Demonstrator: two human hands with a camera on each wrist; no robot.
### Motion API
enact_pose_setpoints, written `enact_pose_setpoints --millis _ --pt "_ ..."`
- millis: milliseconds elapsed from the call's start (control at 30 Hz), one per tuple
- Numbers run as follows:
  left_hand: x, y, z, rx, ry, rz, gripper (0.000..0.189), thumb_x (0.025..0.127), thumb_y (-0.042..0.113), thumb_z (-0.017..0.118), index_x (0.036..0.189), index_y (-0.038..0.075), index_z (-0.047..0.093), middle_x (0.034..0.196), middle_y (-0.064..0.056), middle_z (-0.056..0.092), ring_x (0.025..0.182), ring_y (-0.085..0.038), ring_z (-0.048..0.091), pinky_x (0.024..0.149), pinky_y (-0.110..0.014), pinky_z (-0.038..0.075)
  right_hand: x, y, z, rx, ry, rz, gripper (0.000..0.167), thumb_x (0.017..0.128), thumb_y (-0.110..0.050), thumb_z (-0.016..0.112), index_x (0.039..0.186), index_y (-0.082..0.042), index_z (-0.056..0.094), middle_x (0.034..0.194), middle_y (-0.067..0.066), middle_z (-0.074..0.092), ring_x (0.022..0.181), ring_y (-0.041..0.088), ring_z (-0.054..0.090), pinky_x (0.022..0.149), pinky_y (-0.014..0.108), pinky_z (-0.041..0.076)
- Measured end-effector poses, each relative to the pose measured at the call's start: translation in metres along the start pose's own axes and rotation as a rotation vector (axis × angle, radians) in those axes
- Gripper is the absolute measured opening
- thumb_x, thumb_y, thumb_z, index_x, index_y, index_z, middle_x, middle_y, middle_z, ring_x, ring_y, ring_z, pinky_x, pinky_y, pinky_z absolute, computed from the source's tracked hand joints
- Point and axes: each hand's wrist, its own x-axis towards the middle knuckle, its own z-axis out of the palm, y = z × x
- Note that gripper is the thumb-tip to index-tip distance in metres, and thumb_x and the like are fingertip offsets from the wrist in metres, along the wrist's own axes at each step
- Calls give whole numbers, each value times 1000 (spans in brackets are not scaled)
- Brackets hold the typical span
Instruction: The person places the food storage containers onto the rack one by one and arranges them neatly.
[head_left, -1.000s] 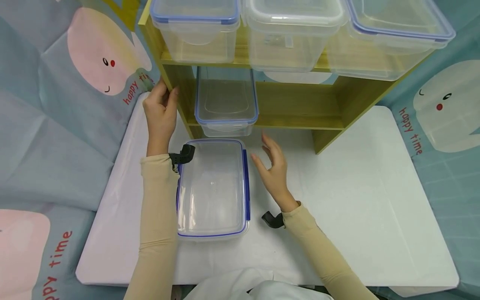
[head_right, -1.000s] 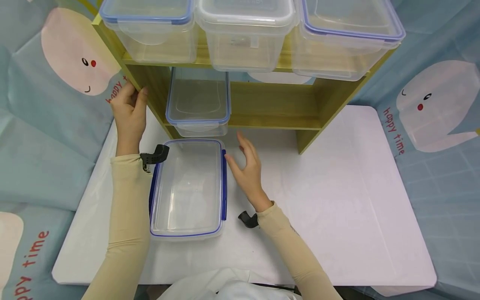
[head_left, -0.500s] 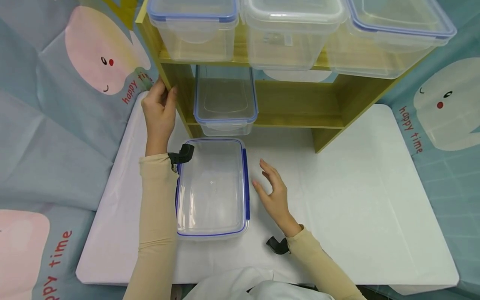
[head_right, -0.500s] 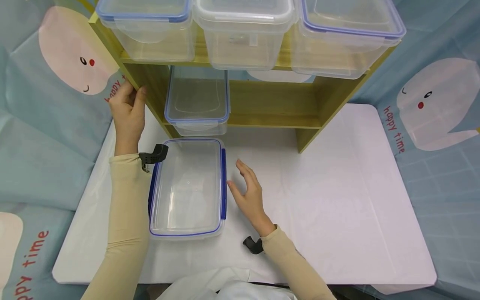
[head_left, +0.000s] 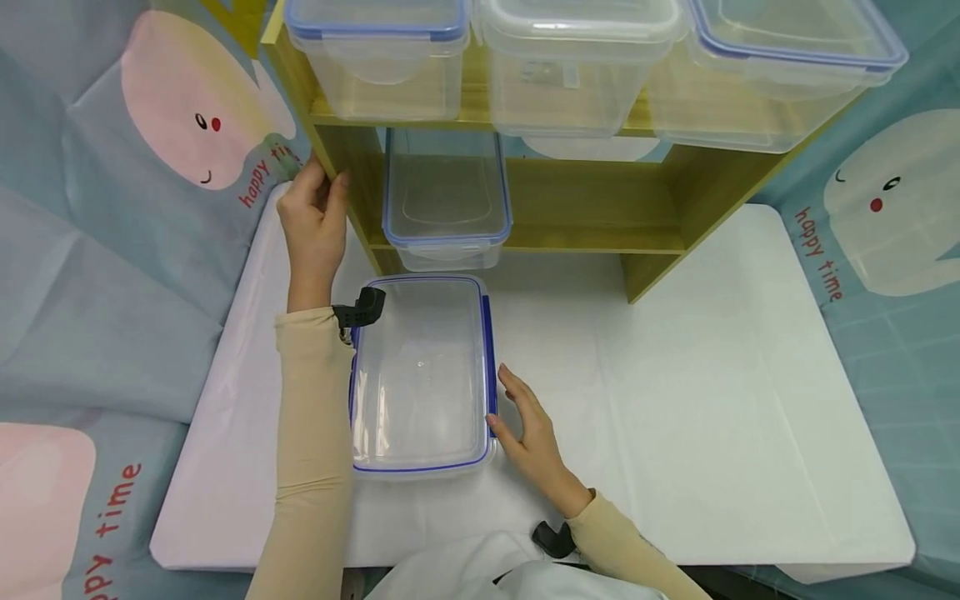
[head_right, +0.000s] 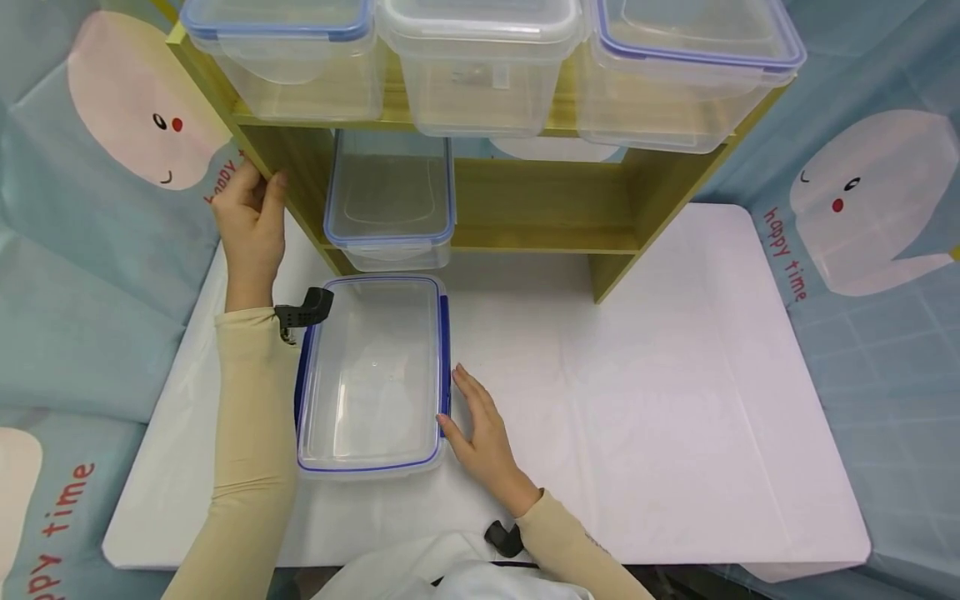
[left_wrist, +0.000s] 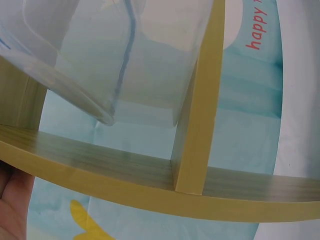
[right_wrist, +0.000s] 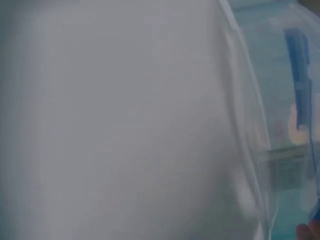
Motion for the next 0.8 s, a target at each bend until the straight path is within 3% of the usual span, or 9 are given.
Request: enact_pose_setpoints --millis 200,300,400,567,633,800 --pt "1 -2 1 -11 5 -3 20 92 1 57 106 -11 62 100 -19 64 86 -8 59 83 -23 52 -11 -2 2 6 -94 -6 67 98 -36 49 141 12 29 142 27 36 129 33 40 100 38 43" --pt "1 -2 1 -21 4 -6 20 92 1 57 106 -12 62 100 -20 64 87 -8 59 84 -25 52 -16 -6 2 1 -172 65 83 95 -54 43 146 7 19 147 24 30 128 34 41 101 42 41" --pt "1 -2 1 -28 2 -2 20 92 0 57 107 -12 62 102 -21 64 89 -9 60 86 -26 52 -21 -12 2 33 -283 172 103 84 -61 55 150 -1 3 154 19 17 133 34 33 106 47 33" --pt "0 -1 1 -16 1 -5 21 93 1 56 108 -11 62 102 -21 64 90 -9 60 86 -26 52 -26 -16 5 66 -396 278 139 61 -43 87 148 -2 -12 157 12 2 139 32 18 110 49 23" --pt "0 -1 0 -12 1 -7 21 93 1 56 109 -11 62 103 -21 64 90 -10 61 85 -26 52 -27 -17 7 63 -393 277 142 56 -34 91 147 2 -12 156 14 2 139 33 18 110 48 23" --pt "0 0 0 -19 0 -18 22 93 1 56 110 -10 62 104 -21 64 92 -11 61 86 -26 51 -26 -16 9 55 -326 216 136 57 -25 91 148 3 -6 154 18 12 136 33 27 110 42 27"
